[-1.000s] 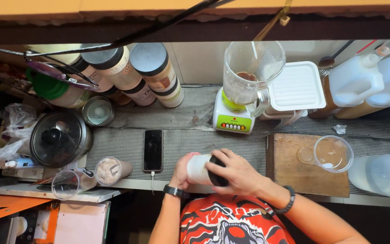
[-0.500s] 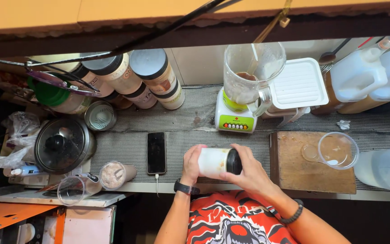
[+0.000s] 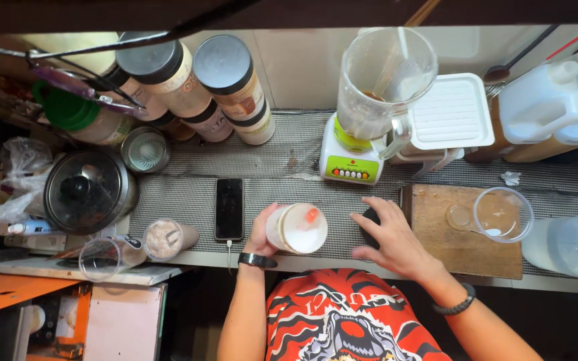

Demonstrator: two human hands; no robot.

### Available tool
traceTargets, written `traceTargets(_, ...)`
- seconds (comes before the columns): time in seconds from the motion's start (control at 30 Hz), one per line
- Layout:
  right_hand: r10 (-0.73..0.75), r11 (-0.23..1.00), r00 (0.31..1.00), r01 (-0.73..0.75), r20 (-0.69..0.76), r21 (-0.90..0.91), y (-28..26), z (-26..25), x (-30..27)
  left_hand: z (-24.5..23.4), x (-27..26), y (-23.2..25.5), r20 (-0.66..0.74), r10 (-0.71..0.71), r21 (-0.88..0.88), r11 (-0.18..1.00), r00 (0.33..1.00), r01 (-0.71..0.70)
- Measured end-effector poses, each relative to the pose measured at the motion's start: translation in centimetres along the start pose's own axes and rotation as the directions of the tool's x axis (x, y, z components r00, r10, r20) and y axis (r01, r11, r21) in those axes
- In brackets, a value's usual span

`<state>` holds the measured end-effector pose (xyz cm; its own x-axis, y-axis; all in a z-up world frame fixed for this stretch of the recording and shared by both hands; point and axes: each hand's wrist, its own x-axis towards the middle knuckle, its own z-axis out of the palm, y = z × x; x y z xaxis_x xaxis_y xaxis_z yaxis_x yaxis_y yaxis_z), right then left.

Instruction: The person scoops ingredients from containers into a blender jar, adds ice, and places the jar on the blender base. They also scoop black pearls into a cup and seal it with a lid.

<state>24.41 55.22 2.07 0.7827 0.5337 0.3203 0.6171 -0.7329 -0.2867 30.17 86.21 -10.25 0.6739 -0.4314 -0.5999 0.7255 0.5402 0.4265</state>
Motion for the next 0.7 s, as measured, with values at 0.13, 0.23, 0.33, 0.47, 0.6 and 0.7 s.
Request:
traceTargets(0.13, 0.219, 0.930, 0.968, -0.169, -0.123, 0.326, -2.2, 1.3, 1.4, 0.4, 0.2, -0.5, -0.007, 0.106, 0.033, 0.994, 0.994, -0.105)
traceTargets(0.23, 0.099, 0.955, 0.991, -0.069, -0.091, 0.287, -3.4, 1.1, 3.9, 2.0, -0.2, -0.5, 0.010, 0.151, 0.118, 0.981, 0.989, -0.151)
traceTargets(0.33, 0.223, 0.962, 0.974, -0.226, 0.037, 0.153, -3.3, 1.1, 4.9, 3.6, -1.1, -0.4, -0.016, 0.198, 0.234, 0.954, 0.980, -0.189)
traceTargets(0.47, 0.100, 0.980, 0.992, -0.084, -0.079, 0.182, -3.5, -0.7, 5.2, 3.4, -0.9, -1.0, -0.091, 0.232, 0.287, 0.937, 0.968, -0.198)
traceTargets(0.6, 0.046, 0.985, 0.999, -0.048, 0.012, 0.165, -2.8, -1.9, 5.0, 2.8, -0.3, -1.5, -0.076, 0.205, 0.193, 0.963, 0.976, -0.187)
traceTargets(0.7, 0.111, 0.940, 0.994, -0.111, 0.020, 0.323, -1.2, -1.2, 4.0, 3.0, -0.1, -1.3, -0.056, 0.181, 0.173, 0.970, 0.982, -0.169)
